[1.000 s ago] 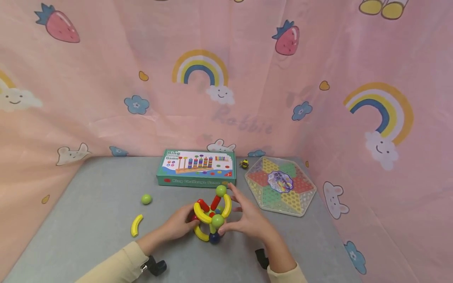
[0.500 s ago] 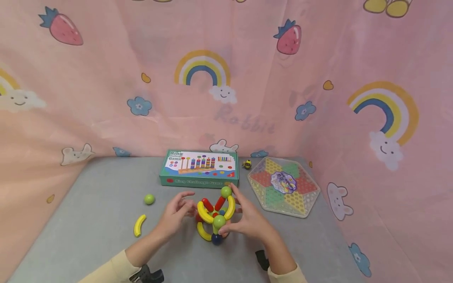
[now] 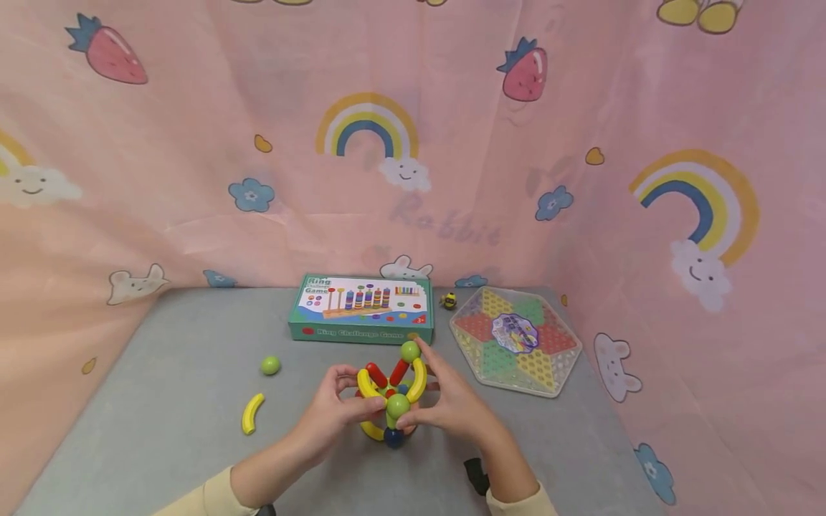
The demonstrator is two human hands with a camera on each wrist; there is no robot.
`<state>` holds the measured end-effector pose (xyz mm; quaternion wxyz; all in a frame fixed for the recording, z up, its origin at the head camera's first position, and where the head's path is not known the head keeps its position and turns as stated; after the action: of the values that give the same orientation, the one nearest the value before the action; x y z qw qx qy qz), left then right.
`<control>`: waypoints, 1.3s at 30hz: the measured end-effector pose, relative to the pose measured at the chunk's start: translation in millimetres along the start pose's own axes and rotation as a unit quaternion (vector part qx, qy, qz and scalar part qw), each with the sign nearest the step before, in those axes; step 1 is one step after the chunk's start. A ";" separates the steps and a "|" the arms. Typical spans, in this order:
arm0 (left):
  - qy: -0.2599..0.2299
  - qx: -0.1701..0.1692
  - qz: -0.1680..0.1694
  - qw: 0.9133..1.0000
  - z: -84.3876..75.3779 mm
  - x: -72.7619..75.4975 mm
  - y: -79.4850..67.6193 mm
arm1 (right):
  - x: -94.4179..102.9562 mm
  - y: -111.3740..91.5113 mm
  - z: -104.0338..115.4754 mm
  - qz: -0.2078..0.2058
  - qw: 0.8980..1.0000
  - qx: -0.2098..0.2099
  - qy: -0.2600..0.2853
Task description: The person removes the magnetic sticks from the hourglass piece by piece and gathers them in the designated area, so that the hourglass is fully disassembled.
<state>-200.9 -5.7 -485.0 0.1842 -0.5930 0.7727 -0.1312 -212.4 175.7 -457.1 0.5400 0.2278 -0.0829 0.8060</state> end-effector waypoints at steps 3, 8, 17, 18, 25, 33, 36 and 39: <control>-0.008 -0.001 -0.007 1.000 -0.1 -1.4 -0.3 | -0.6 0.7 -0.2 0.001 1.000 -0.001 0.003; -0.011 -0.004 -0.011 1.000 -0.4 -2.7 1.7 | -0.5 0.8 -0.8 0.003 1.000 -0.001 0.003; 0.008 -0.022 -0.017 1.000 -7.9 -2.8 0.1 | -0.4 0.7 -4.3 0.001 1.000 0.000 0.002; 0.010 -0.026 -0.017 0.999 -8.4 -2.6 -0.2 | -0.5 0.7 -4.6 0.002 1.000 0.001 0.002; 0.038 -0.053 -0.021 0.998 -6.8 7.2 -5.4 | 0.0 0.7 -4.5 0.001 1.000 0.006 0.004; 0.049 -0.073 -0.055 0.995 -12.2 31.4 -10.0 | 0.7 1.0 -3.7 0.005 1.000 0.005 -0.007; 0.054 -0.080 -0.062 0.993 -16.3 38.0 -11.4 | 0.8 1.0 -3.5 0.005 1.000 0.002 -0.005; 0.067 -0.079 -0.078 0.992 -16.8 48.6 -11.4 | 0.0 1.4 -3.7 0.009 1.000 -0.001 -0.006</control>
<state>-209.5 -55.9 -471.4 0.0738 -0.6539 0.7428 -0.1231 -214.7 176.5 -460.3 0.5329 0.2314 -0.0887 0.8091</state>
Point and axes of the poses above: each hand's wrist, its own y-axis towards the middle knuckle, its own x-axis out of the back of the hand, z = x × y, the point moved 8 cm from there along y, towards the middle knuckle, and after that the axes turned 9 degrees about x, right-handed, at the moved point
